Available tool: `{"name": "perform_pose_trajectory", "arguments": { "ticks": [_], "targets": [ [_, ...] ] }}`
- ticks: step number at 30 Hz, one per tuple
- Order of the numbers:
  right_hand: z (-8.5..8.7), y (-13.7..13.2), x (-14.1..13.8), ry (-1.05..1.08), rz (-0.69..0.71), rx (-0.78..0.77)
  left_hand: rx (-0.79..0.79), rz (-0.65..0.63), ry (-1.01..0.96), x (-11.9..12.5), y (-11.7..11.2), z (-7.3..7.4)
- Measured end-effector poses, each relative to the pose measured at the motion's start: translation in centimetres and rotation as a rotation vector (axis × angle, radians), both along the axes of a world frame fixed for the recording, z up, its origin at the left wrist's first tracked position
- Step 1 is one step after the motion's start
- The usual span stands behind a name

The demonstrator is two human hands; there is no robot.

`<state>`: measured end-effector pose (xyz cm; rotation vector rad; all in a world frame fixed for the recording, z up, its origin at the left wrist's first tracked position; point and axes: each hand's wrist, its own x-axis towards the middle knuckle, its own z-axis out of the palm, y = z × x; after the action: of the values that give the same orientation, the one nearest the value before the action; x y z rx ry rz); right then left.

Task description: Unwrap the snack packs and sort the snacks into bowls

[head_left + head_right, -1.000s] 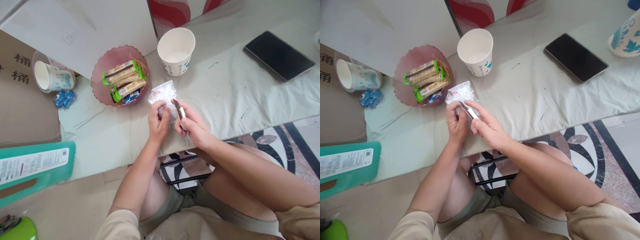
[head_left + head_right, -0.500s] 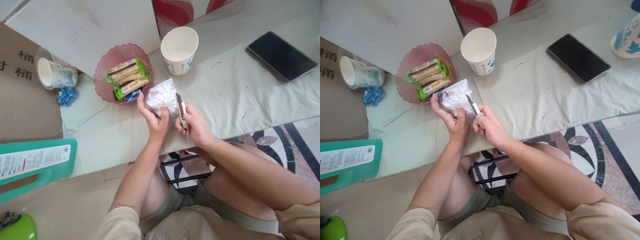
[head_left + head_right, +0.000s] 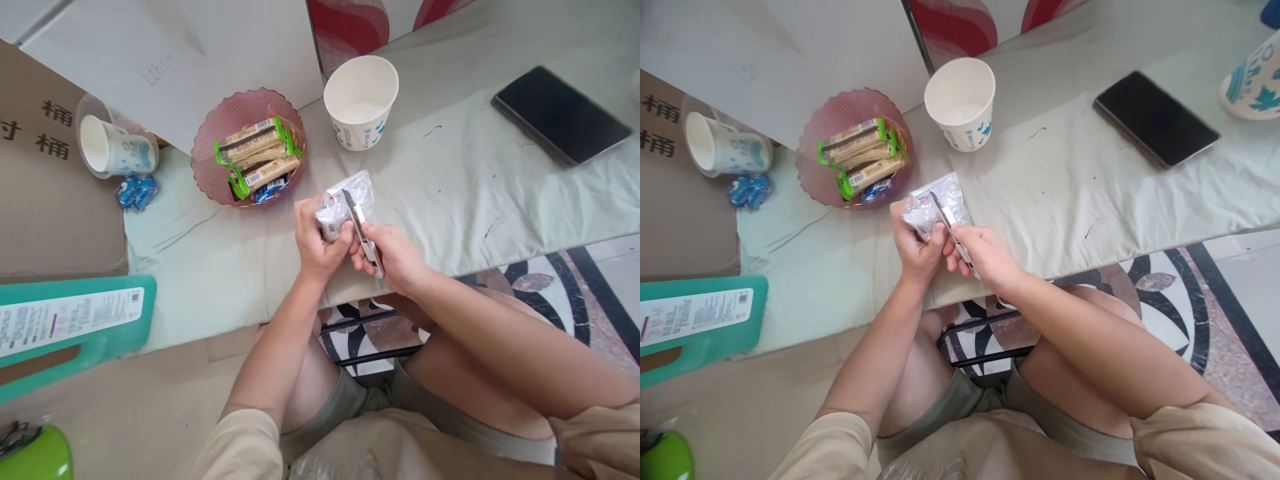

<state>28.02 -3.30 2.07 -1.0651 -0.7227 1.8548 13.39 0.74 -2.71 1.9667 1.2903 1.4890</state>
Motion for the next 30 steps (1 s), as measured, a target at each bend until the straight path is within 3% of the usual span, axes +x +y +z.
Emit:
{"name": "perform_pose_trajectory", "arguments": {
  "ticks": [8, 12, 15, 17, 21, 25, 30],
  "targets": [
    [0.1, -0.1, 0.2, -0.095, 0.131, 0.051, 0.045, 0.158, -0.093, -0.2, 0.2, 0.3],
    [0.1, 0.0, 0.3, -0.238, 0.273, 0.155, -0.035, 0.206, -0.396, 0.0, -0.1, 1.4],
    [0.4, 0.2, 0.9, -0.477, 0.364, 0.306, -0.184, 0.231, -0.697, 0.5, -0.5, 2.7],
    [0.7, 0.5, 1.6, -0.65, 0.385, 0.405, -0.233, 0.24, -0.792, 0.7, -0.6, 3.4],
    [1.1, 1.2, 3.3, -0.822, 0.383, 0.533, -0.281, 0.241, -0.728, 0.0, -0.3, 4.1],
    [1.0, 2.3, 5.5, -0.992, 0.385, 0.597, -0.315, 0.157, -0.69, -1.0, -0.5, 3.6],
    [-0.6, 3.7, 7.8, -1.357, 0.058, 0.581, -0.412, 0.121, -0.503, 0.2, -2.2, 2.2]
  ]
}}
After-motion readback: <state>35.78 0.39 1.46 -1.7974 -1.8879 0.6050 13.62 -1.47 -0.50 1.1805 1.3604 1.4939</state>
